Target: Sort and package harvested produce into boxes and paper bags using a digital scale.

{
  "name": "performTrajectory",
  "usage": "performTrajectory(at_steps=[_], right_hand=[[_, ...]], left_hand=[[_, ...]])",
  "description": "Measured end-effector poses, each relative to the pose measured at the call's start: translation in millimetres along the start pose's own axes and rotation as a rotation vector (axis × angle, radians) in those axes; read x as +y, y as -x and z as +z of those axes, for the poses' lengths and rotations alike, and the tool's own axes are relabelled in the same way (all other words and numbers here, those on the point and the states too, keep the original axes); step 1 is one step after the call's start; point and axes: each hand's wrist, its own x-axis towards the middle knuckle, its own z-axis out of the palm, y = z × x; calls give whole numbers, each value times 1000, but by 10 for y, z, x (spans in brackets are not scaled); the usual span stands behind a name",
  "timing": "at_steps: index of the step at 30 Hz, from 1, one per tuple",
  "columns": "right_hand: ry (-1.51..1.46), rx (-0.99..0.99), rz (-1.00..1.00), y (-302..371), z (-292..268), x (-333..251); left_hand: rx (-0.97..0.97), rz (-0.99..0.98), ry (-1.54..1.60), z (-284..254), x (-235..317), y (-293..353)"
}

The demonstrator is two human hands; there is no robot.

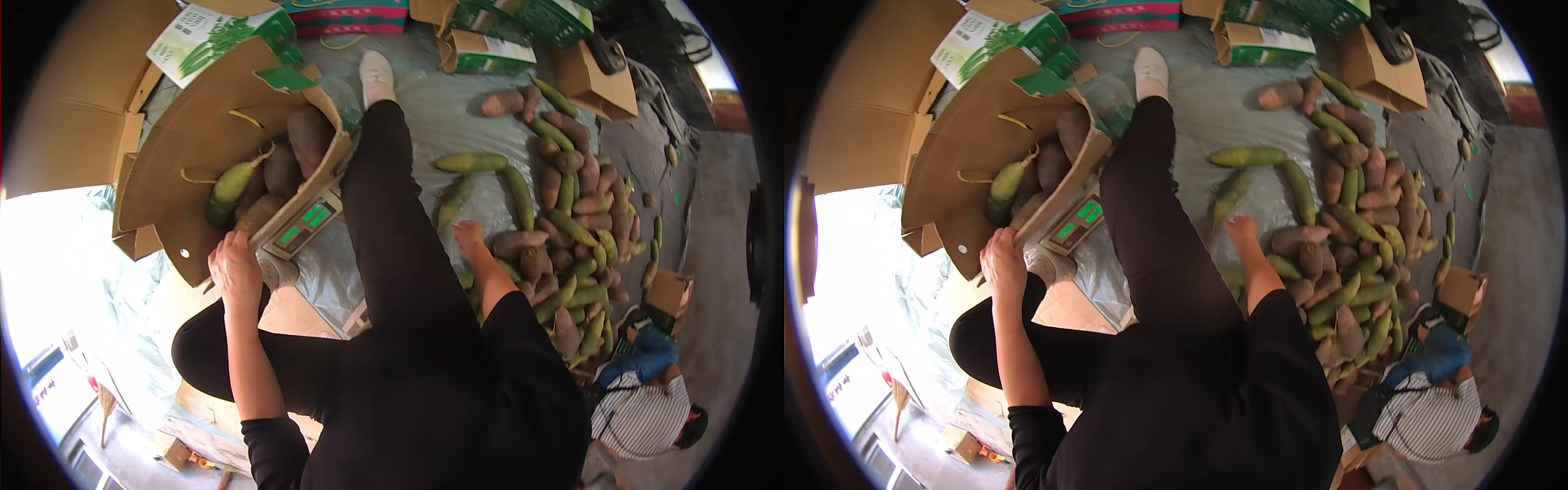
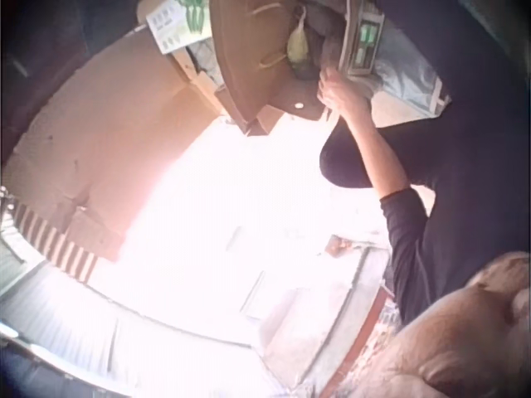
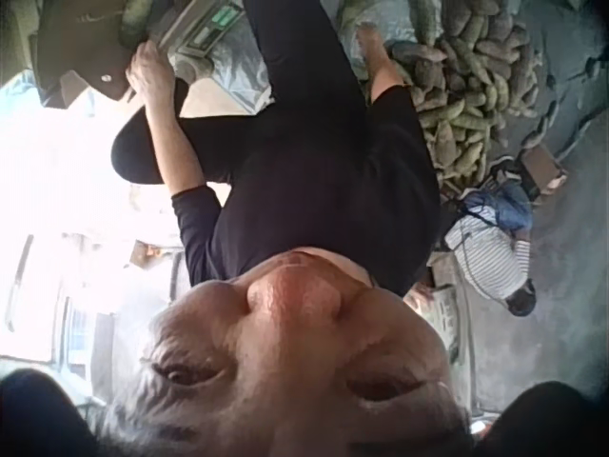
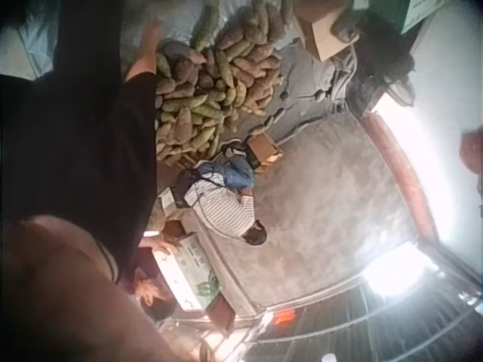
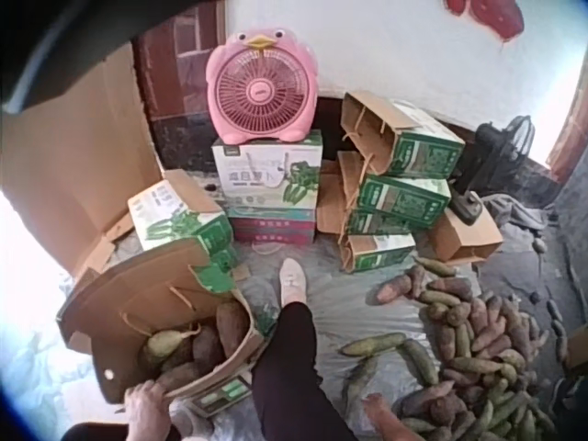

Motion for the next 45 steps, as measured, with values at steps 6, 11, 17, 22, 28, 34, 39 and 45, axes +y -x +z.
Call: performTrajectory(at_steps=[6,11,17,22,28,34,39,45], right_hand=[[-6,206,-41,-773,-74,314],[-185,-45,-39,-482,354,-263],[-181,69,76,-741,28,-172],[-363,-113,153,-35,-125,-446],[-358,-123,-400,563,-473,-1047],[-425,-69,-949,1451,-750,-2468],[-725,-398,-1183,2518,-557,-3401],[-824,-974,-717,3155,523,-3458]], left_hand=[[24,28,68,98,94,-124],[26,-55,13,-53,-73,49],[-9,-2,72,14,34,-81],[0,-13,69,12,-14,-32],[15,-6,83,74,-20,-59],[74,12,67,100,-46,11],[45,31,47,97,-15,7],[111,77,11,138,-41,3]])
